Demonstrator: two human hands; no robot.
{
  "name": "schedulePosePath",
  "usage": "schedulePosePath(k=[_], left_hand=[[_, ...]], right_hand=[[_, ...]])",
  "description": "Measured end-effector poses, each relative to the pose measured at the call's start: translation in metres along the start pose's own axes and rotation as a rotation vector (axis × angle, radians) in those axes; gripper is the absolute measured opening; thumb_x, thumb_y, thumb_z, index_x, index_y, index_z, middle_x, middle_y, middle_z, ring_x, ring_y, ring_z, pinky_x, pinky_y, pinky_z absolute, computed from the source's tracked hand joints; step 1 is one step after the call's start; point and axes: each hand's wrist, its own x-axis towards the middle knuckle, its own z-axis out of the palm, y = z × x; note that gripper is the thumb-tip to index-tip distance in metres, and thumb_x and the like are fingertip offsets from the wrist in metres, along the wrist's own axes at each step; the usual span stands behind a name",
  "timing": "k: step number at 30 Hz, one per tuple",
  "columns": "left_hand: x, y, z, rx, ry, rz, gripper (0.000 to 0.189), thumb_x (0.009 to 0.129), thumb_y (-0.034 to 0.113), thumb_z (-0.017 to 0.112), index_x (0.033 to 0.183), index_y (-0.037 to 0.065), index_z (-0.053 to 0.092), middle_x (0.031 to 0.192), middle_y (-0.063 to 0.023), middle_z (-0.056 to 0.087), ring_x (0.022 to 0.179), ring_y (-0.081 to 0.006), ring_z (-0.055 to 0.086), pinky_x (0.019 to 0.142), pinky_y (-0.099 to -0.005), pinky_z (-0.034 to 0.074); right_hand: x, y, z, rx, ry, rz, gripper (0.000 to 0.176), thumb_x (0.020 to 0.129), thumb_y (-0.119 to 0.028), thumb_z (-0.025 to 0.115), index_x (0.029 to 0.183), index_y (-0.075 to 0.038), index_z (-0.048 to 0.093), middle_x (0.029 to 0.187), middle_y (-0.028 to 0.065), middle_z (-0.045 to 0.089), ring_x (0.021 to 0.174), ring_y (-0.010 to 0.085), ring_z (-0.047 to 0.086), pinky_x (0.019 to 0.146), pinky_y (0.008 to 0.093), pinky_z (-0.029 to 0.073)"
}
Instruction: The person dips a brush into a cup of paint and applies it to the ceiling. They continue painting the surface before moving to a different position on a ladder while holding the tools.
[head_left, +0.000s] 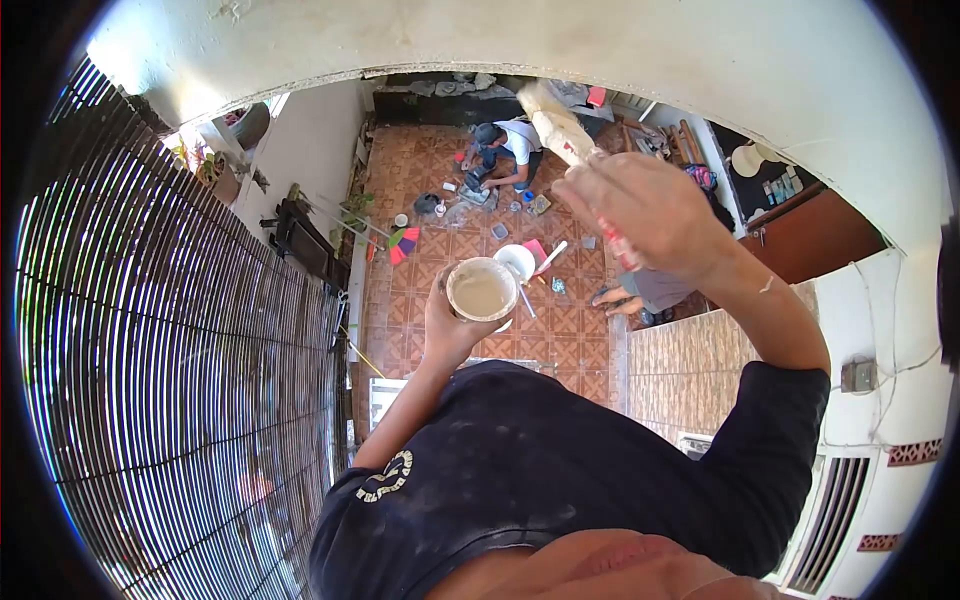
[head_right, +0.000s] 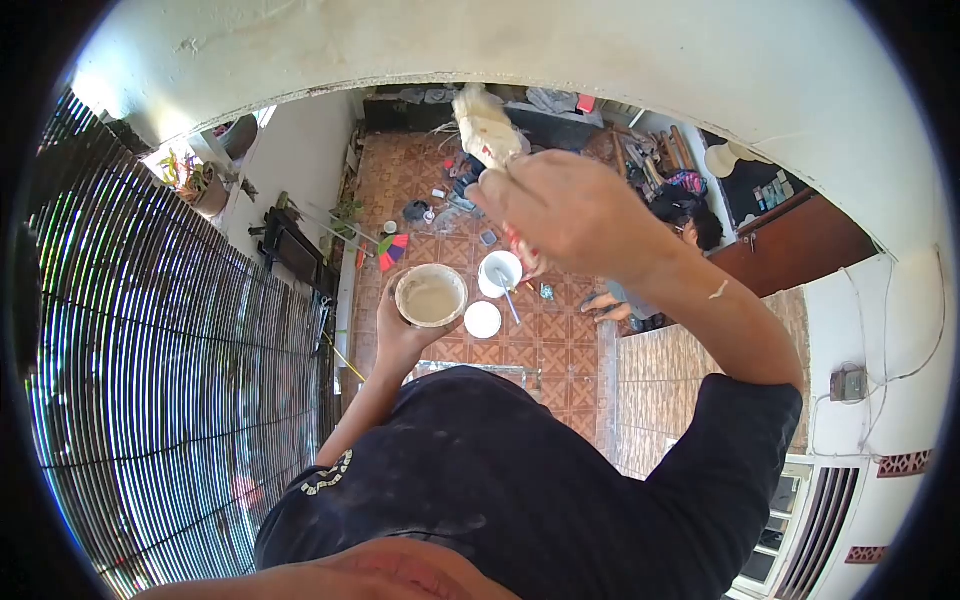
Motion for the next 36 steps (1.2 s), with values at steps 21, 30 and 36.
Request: schedulePosePath(k=[21,30,36], left_hand=[[-0.006,-0.005,0.004,-0.009,0.018,-0.038,0.079,0.059,0.017,0.094,0.123,0.001,0.050,0.118,-0.0108,0.063,0.110,-0.0196,0.061,0.097,-0.0353,0.049],[-0.004,-0.003,0.012,-0.071,-0.031,-0.025,0.080,0.059,0.016,0.094,0.124,0.000,0.049,0.120,-0.0108,0.062,0.113,-0.0193,0.060,0.099,-0.0350,0.048],[-0.007,0.001,0.009,-0.045,-0.012,-0.022,0.079,0.060,0.016,0.094,0.124,0.000,0.050,0.120,-0.0108,0.062,0.113,-0.0191,0.060,0.099,-0.0347,0.047]], right_hand=[[-0.001,0.003,-0.021,-0.024,-0.219,-0.022,0.026,0.079,-0.008,0.073,0.104,-0.003,0.066,0.089,0.0116,0.066,0.080,0.0278,0.067,0.068,0.0353,0.057],[0.079,0.089,-0.085,-0.358,0.169,-0.175,0.017,0.084,-0.012,0.073,0.099,-0.008,0.068,0.075,0.0057,0.064,0.064,0.0197,0.064,0.054,0.0304,0.050],[0.039,0.037,-0.040,-0.387,-0.044,-0.191,0.032,0.079,-0.016,0.066,0.110,-0.009,0.066,0.084,0.0039,0.061,0.073,0.0177,0.063,0.063,0.0290,0.053]])
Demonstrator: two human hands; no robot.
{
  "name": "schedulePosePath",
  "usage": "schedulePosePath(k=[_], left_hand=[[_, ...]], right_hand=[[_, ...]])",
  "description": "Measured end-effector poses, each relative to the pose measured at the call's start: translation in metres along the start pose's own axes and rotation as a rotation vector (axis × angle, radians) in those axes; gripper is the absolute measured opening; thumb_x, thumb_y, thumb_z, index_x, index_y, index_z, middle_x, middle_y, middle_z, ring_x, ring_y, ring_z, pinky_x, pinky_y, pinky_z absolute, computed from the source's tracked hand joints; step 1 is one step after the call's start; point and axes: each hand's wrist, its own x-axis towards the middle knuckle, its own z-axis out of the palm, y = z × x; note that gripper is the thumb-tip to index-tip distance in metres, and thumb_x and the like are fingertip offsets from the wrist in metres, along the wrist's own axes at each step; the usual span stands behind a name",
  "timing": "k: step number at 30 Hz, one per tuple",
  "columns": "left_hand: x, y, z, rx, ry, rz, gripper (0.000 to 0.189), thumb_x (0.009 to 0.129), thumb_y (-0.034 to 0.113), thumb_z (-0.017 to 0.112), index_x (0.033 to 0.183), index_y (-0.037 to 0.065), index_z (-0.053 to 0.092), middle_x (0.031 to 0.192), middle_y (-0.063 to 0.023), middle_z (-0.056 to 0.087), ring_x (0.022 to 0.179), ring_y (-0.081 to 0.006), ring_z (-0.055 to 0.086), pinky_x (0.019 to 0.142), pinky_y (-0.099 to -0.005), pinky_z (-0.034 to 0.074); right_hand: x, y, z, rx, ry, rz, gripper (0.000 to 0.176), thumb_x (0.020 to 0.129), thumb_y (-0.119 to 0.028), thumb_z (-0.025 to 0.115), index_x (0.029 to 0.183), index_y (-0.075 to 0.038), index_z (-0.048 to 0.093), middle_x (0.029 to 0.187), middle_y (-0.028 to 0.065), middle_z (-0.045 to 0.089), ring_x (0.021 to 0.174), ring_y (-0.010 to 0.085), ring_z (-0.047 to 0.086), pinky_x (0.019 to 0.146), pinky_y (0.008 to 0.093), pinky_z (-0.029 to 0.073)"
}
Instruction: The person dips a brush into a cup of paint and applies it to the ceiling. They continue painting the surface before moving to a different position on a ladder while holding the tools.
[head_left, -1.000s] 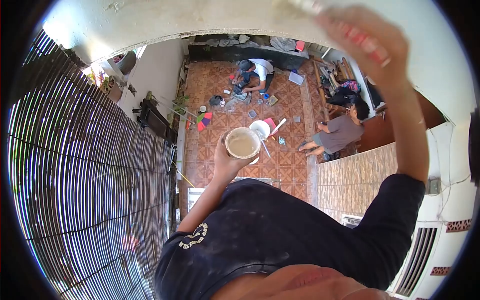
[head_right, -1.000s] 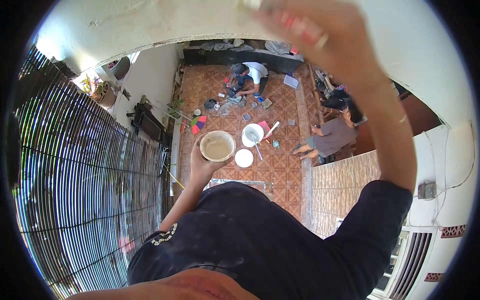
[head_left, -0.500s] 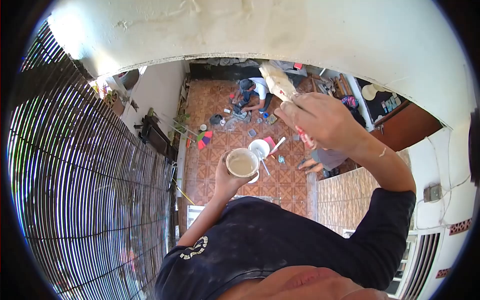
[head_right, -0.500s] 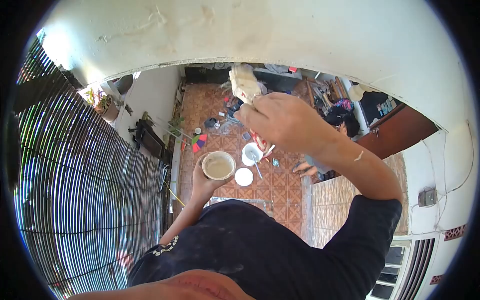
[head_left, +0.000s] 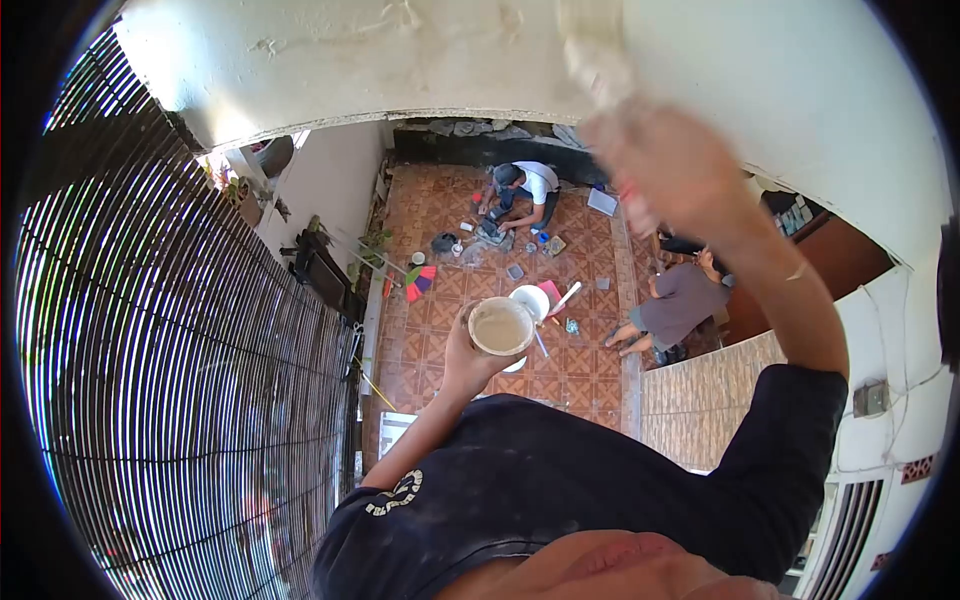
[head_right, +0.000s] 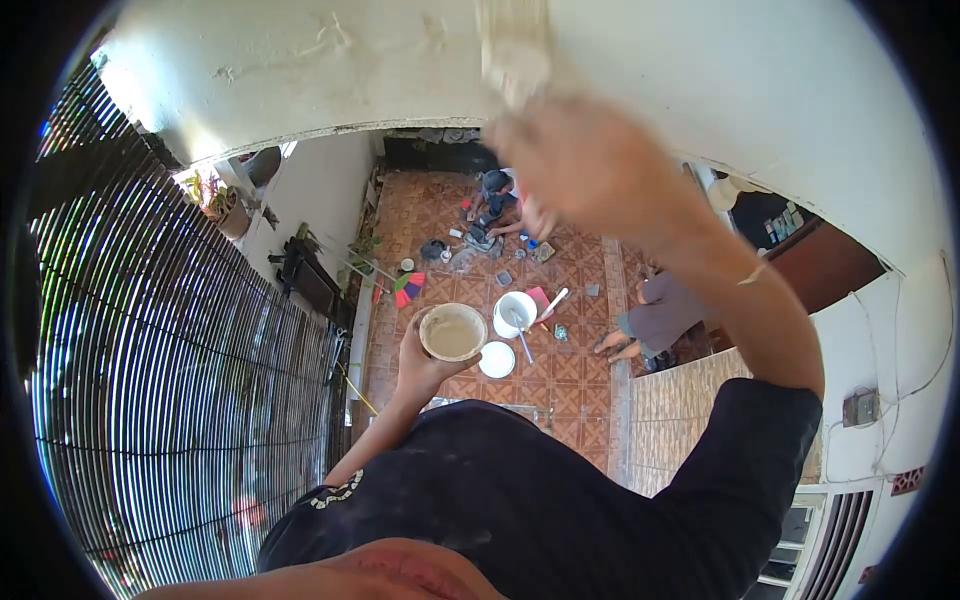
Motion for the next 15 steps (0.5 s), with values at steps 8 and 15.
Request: schedulePosePath(k=[8,15], left_hand=[[-0.001,-0.001,-0.006,0.034,0.037,0.011,0.080,0.060,0.017,0.094,0.124,0.000,0.049,0.118,-0.0107,0.063,0.111,-0.0188,0.061,0.097,-0.0348,0.048],[0.002,0.002,-0.007,0.025,0.052,0.028,0.080,0.061,0.016,0.094,0.125,-0.001,0.048,0.119,-0.0113,0.062,0.111,-0.0185,0.061,0.098,-0.0344,0.048]], right_hand=[[-0.012,-0.025,-0.004,0.559,-0.172,0.345,0.014,0.087,-0.020,0.069,0.097,-0.010,0.069,0.075,0.0084,0.058,0.068,0.0265,0.062,0.061,0.0356,0.052],[0.034,0.037,-0.061,-0.338,0.200,0.066,0.018,0.075,-0.003,0.082,0.086,-0.005,0.068,0.069,0.0093,0.068,0.063,0.0204,0.069,0.053,0.0284,0.053]])
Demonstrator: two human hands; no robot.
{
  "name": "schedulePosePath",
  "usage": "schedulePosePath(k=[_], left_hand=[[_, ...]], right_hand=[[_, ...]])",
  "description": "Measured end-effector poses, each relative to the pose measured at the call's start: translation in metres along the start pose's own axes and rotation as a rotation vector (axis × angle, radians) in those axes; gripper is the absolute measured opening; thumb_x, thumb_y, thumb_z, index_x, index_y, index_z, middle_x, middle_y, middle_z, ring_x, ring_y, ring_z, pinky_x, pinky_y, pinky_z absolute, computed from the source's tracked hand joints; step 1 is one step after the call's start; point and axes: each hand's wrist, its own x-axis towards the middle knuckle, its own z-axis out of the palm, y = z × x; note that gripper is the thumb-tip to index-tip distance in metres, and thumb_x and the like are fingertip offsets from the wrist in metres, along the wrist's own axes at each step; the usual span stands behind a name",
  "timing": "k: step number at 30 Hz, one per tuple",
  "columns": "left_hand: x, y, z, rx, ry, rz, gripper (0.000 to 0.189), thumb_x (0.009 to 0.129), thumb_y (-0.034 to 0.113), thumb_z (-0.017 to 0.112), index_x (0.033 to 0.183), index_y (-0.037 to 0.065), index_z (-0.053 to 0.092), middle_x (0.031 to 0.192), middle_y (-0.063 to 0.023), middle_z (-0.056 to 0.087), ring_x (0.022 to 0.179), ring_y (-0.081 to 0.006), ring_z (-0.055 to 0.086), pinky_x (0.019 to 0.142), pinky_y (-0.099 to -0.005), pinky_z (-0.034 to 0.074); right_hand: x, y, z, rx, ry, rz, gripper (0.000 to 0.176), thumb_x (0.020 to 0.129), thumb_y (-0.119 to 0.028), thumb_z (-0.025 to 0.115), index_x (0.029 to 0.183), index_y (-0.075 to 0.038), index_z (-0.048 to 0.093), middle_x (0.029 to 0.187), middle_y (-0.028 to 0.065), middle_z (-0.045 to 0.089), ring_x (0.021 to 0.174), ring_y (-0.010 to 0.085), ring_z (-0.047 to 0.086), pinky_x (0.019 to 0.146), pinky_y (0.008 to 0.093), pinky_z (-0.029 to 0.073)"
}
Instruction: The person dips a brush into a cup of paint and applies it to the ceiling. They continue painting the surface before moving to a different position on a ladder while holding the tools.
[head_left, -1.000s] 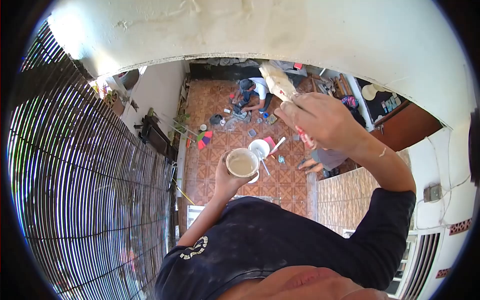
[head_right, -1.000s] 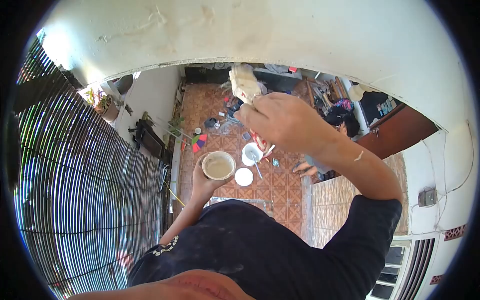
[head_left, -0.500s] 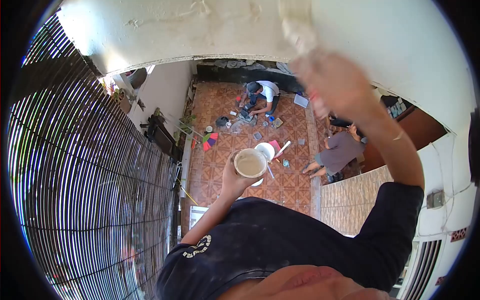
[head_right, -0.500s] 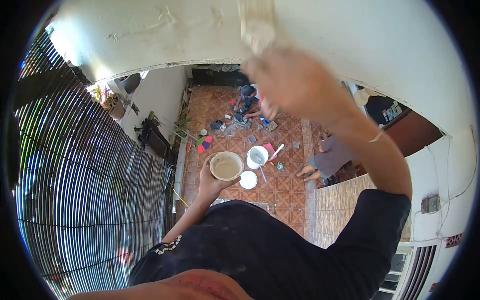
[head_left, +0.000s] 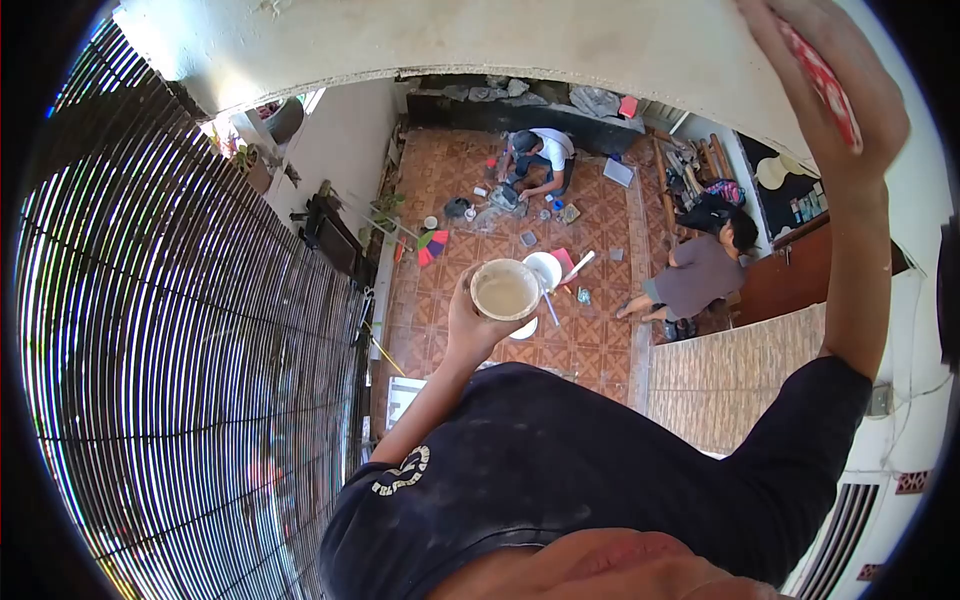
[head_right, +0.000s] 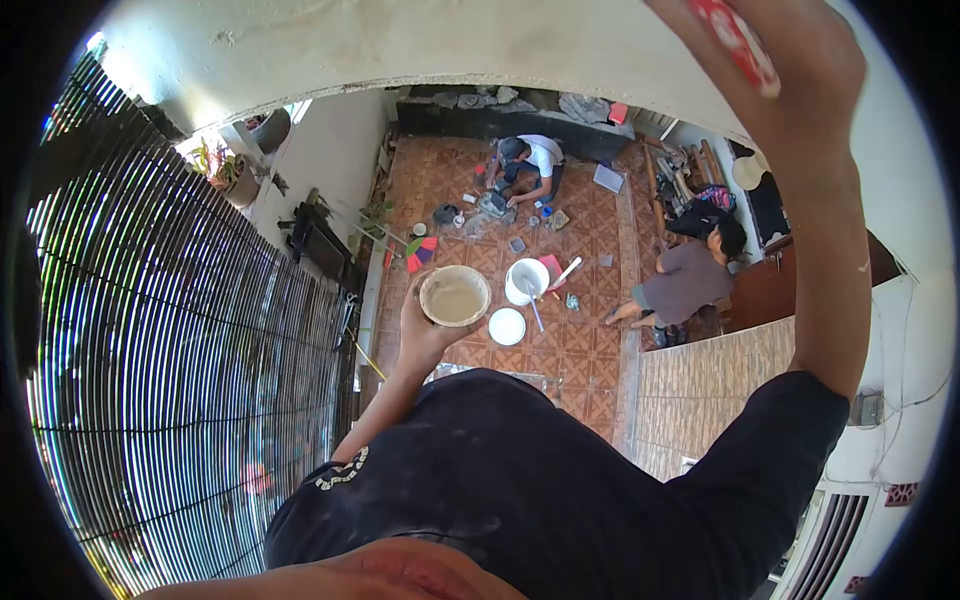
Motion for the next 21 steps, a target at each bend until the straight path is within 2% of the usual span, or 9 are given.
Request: schedulePosePath(k=[2,4,8,10,15,17,18,19,21], left_hand=[[0.001,-0.010,-0.001,-0.053,-0.003,-0.015,0.078,0.061,0.013,0.094,0.124,0.000,0.049,0.119,-0.0108,0.062,0.111,-0.0180,0.061,0.097,-0.0343,0.048],[0.001,-0.009,-0.001,-0.044,0.005,-0.003,0.077,0.061,0.013,0.094,0.123,0.000,0.050,0.119,-0.0105,0.062,0.111,-0.0178,0.061,0.097,-0.0343,0.048],[-0.004,-0.009,-0.002,-0.080,0.024,-0.019,0.076,0.061,0.014,0.093,0.122,0.001,0.051,0.118,-0.0093,0.063,0.110,-0.0175,0.061,0.097,-0.0342,0.048],[-0.004,-0.005,-0.002,0.026,0.055,0.053,0.077,0.061,0.015,0.093,0.123,0.001,0.050,0.118,-0.0090,0.062,0.110,-0.0177,0.061,0.098,-0.0340,0.048],[-0.010,-0.018,-0.017,0.081,0.048,0.041,0.081,0.059,0.019,0.095,0.124,0.000,0.052,0.117,-0.0099,0.064,0.110,-0.0191,0.062,0.098,-0.0349,0.048],[-0.014,-0.020,-0.019,0.071,0.001,0.009,0.081,0.058,0.020,0.096,0.124,0.000,0.052,0.117,-0.0095,0.064,0.110,-0.0192,0.062,0.098,-0.0349,0.048],[-0.014,-0.022,-0.019,0.073,0.000,0.003,0.081,0.058,0.020,0.096,0.124,0.000,0.052,0.117,-0.0095,0.064,0.110,-0.0192,0.062,0.098,-0.0349,0.048],[-0.015,-0.023,-0.019,0.115,-0.004,-0.003,0.082,0.058,0.021,0.095,0.125,0.000,0.052,0.118,-0.0098,0.064,0.111,-0.0191,0.062,0.098,-0.0349,0.048],[-0.017,-0.026,-0.015,0.155,-0.006,-0.015,0.083,0.058,0.022,0.095,0.125,0.000,0.052,0.119,-0.0101,0.063,0.111,-0.0191,0.061,0.098,-0.0350,0.048]], right_hand=[[-0.009,-0.005,0.005,0.009,0.076,-0.048,0.018,0.075,-0.002,0.082,0.085,-0.005,0.068,0.069,0.0094,0.068,0.064,0.0199,0.070,0.054,0.0283,0.054],[-0.037,-0.026,0.011,0.316,0.006,0.122,0.021,0.080,0.003,0.076,0.101,0.002,0.070,0.096,0.0112,0.072,0.085,0.0201,0.070,0.074,0.0275,0.056],[-0.090,-0.084,0.028,0.326,-0.253,0.014,0.027,0.076,0.003,0.078,0.101,0.002,0.070,0.096,0.0126,0.071,0.082,0.0236,0.070,0.071,0.0287,0.056],[-0.103,-0.102,0.023,0.638,-0.250,0.266,0.025,0.075,-0.004,0.078,0.098,-0.001,0.070,0.093,0.0079,0.071,0.078,0.0222,0.068,0.067,0.0294,0.053],[-0.114,-0.098,0.000,0.771,-0.306,0.263,0.015,0.079,0.002,0.073,0.093,0.005,0.072,0.097,0.0098,0.071,0.080,0.0204,0.069,0.067,0.0275,0.054],[-0.136,-0.106,-0.005,0.721,-0.370,0.537,0.015,0.083,0.003,0.070,0.098,0.005,0.074,0.098,0.0092,0.072,0.078,0.0190,0.071,0.069,0.0258,0.055],[-0.141,-0.115,-0.005,0.881,-0.265,0.930,0.015,0.087,-0.001,0.069,0.098,0.009,0.072,0.095,0.0127,0.071,0.072,0.0202,0.072,0.064,0.0267,0.057],[-0.146,-0.121,-0.004,0.883,-0.269,0.934,0.015,0.087,-0.001,0.069,0.098,0.009,0.072,0.095,0.0127,0.071,0.072,0.0202,0.072,0.064,0.0267,0.057],[-0.157,-0.129,-0.003,0.980,-0.050,1.598,0.022,0.089,-0.007,0.071,0.096,0.013,0.068,0.090,0.0179,0.070,0.062,0.0230,0.071,0.054,0.0296,0.058]])
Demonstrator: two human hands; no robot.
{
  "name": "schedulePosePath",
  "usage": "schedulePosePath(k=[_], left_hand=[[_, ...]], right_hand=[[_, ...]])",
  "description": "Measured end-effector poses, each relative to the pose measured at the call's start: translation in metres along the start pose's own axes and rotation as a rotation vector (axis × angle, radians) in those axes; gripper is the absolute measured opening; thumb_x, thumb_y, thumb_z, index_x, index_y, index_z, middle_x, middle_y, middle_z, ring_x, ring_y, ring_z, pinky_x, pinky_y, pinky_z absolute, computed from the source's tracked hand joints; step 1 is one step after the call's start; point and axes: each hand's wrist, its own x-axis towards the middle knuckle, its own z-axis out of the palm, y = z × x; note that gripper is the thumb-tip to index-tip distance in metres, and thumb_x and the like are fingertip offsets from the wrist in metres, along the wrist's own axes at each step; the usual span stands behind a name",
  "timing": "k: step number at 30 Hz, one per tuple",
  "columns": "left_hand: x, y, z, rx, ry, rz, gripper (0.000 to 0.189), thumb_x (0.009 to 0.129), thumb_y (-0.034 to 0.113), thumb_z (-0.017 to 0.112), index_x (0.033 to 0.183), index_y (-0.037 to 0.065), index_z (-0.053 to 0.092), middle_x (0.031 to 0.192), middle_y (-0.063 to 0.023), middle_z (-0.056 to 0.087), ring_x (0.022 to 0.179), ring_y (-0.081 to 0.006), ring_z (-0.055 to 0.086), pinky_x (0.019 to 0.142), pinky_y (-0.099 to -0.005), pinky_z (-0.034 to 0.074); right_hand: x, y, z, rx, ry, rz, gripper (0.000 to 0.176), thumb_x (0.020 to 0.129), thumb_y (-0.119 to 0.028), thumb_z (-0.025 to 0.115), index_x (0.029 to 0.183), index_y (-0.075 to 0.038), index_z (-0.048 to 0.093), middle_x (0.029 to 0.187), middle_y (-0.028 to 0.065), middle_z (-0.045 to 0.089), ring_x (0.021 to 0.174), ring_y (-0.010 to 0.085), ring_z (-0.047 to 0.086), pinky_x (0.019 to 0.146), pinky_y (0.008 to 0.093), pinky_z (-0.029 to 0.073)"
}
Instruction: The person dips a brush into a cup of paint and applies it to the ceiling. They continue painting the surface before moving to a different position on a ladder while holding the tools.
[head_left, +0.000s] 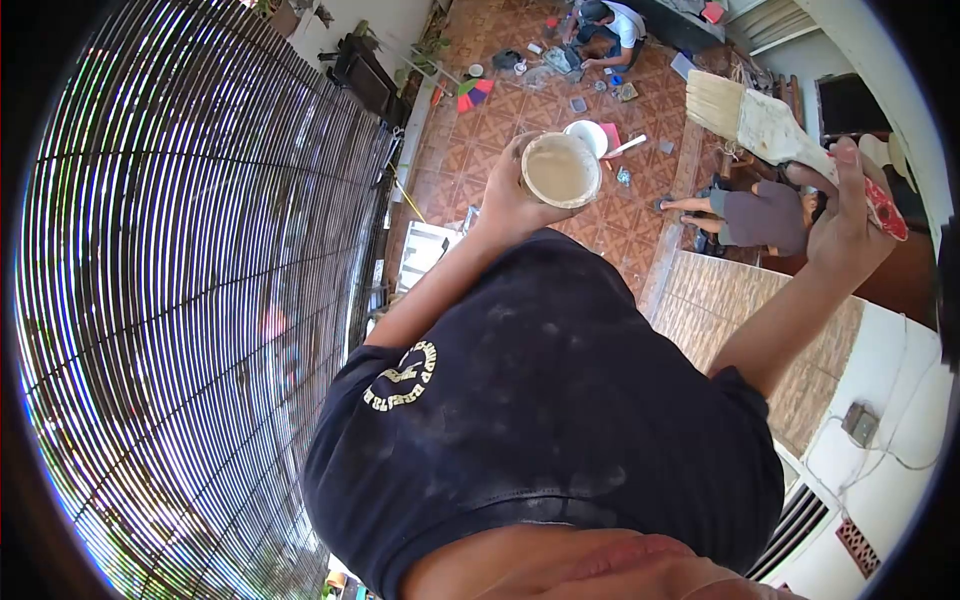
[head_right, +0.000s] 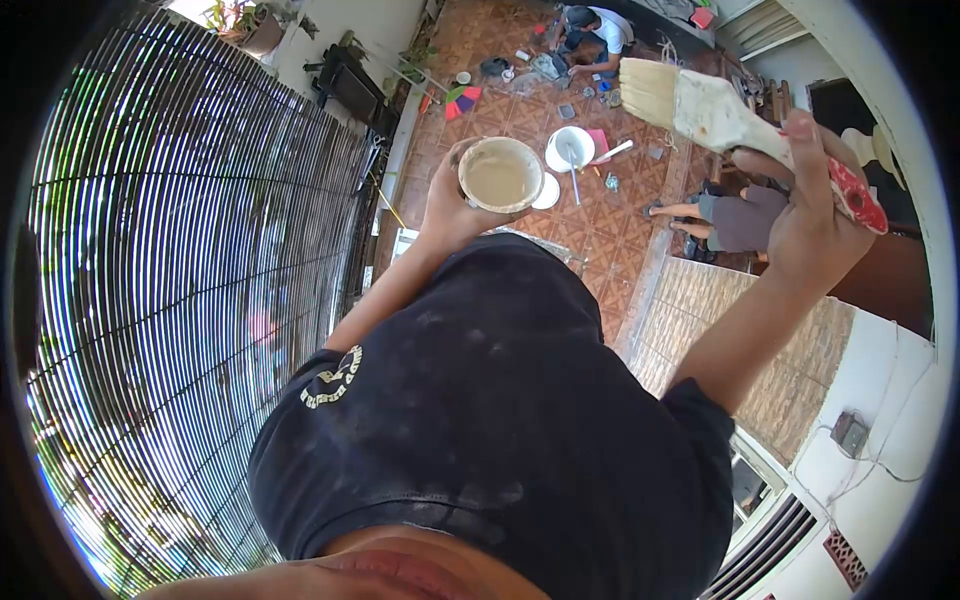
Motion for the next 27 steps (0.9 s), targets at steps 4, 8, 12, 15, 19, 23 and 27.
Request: schedulePosePath(k=[4,8,12,15,19,23,27], left_hand=[[-0.001,0.000,0.005,0.010,-0.061,-0.008,0.084,0.060,0.023,0.095,0.127,0.000,0.050,0.122,-0.0110,0.062,0.113,-0.0194,0.061,0.099,-0.0356,0.047],[0.004,0.009,0.010,0.010,-0.119,0.029,0.086,0.061,0.024,0.094,0.129,-0.001,0.048,0.123,-0.0117,0.061,0.115,-0.0202,0.060,0.100,-0.0362,0.047],[0.006,0.017,0.013,0.023,-0.128,0.054,0.086,0.061,0.023,0.094,0.130,-0.001,0.048,0.123,-0.0118,0.061,0.115,-0.0209,0.060,0.099,-0.0364,0.047],[0.008,0.023,0.017,0.024,-0.102,0.118,0.085,0.061,0.025,0.091,0.131,0.002,0.049,0.120,-0.0136,0.064,0.113,-0.0237,0.062,0.098,-0.0369,0.048],[0.005,0.027,0.021,0.014,-0.125,0.126,0.082,0.062,0.022,0.091,0.130,0.003,0.050,0.119,-0.0127,0.064,0.112,-0.0221,0.062,0.098,-0.0365,0.048],[0.002,0.034,0.025,0.031,-0.119,0.128,0.080,0.062,0.021,0.090,0.129,0.003,0.051,0.119,-0.0117,0.064,0.110,-0.0211,0.063,0.097,-0.0355,0.049],[0.000,0.032,0.027,0.050,-0.129,0.197,0.079,0.063,0.020,0.090,0.129,0.002,0.051,0.118,-0.0116,0.065,0.110,-0.0211,0.064,0.096,-0.0349,0.049]], right_hand=[[-0.022,0.024,0.011,0.245,0.085,0.213,0.024,0.089,-0.011,0.072,0.092,0.012,0.066,0.082,0.0180,0.068,0.052,0.0245,0.067,0.046,0.0323,0.057],[-0.045,0.026,0.024,0.239,-0.060,0.282,0.025,0.089,-0.012,0.072,0.088,0.012,0.066,0.076,0.0174,0.067,0.048,0.0246,0.066,0.042,0.0317,0.055],[-0.053,0.012,0.032,0.194,-0.112,0.255,0.027,0.088,-0.014,0.074,0.090,0.012,0.067,0.070,0.0161,0.067,0.048,0.0199,0.065,0.040,0.0273,0.051],[-0.059,0.002,0.041,0.084,-0.148,0.243,0.026,0.088,-0.014,0.074,0.091,0.011,0.068,0.071,0.0151,0.068,0.049,0.0163,0.065,0.042,0.0249,0.049],[-0.065,-0.001,0.054,-0.009,-0.291,0.135,0.018,0.088,-0.012,0.073,0.090,0.006,0.071,0.068,0.0094,0.069,0.051,0.0103,0.063,0.046,0.0198,0.044],[-0.070,-0.003,0.062,-0.127,-0.393,0.205,0.019,0.087,-0.012,0.074,0.093,0.006,0.071,0.070,0.0079,0.069,0.051,0.0085,0.062,0.049,0.0198,0.044],[-0.076,0.007,0.071,-0.119,-0.430,0.240,0.018,0.089,-0.015,0.074,0.088,0.003,0.073,0.065,0.0042,0.068,0.051,0.0044,0.059,0.046,0.0196,0.042]])
